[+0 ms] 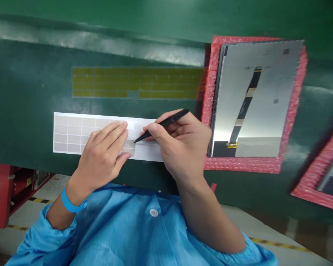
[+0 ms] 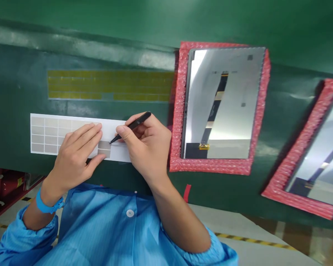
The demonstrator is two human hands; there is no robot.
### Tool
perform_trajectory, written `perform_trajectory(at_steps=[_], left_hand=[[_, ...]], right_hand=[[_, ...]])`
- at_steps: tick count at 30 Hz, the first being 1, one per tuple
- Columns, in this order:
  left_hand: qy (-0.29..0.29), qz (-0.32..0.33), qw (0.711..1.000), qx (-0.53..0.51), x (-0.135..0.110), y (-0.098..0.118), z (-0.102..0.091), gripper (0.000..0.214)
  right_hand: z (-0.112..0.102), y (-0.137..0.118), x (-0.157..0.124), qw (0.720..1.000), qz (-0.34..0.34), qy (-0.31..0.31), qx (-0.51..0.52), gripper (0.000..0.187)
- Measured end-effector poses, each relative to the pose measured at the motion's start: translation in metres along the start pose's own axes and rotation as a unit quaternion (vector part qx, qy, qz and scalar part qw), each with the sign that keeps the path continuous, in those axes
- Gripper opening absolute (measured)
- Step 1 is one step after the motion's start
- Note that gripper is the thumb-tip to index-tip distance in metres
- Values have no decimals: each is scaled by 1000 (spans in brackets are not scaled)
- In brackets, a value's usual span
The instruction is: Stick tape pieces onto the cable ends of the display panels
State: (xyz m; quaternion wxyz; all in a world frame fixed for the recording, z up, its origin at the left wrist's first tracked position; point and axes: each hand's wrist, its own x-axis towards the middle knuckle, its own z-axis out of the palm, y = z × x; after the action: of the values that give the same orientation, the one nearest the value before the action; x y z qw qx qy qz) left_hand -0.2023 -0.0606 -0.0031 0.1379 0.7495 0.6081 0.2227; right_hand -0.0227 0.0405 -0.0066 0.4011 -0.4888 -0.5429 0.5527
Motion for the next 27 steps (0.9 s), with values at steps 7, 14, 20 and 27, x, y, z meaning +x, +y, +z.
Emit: perform_trajectory(at_steps=[7,14,20,27], left_hand=[[-1,-1,1000,-2,1,0,-2,50],[-5,-4,1000,-2,0,-5,0,54],[11,13,1000,6,3,-13,-10,55],[84,6,996,25,38,51,-4,36]], right_hand=[[5,0,-1,1000,0,8,0,24],[12,-6,-16,997,-66,23,36,21],[-27,-22,-11,989,-90,53,105,23],[-178,-28,45,995,-11,100,13,33]])
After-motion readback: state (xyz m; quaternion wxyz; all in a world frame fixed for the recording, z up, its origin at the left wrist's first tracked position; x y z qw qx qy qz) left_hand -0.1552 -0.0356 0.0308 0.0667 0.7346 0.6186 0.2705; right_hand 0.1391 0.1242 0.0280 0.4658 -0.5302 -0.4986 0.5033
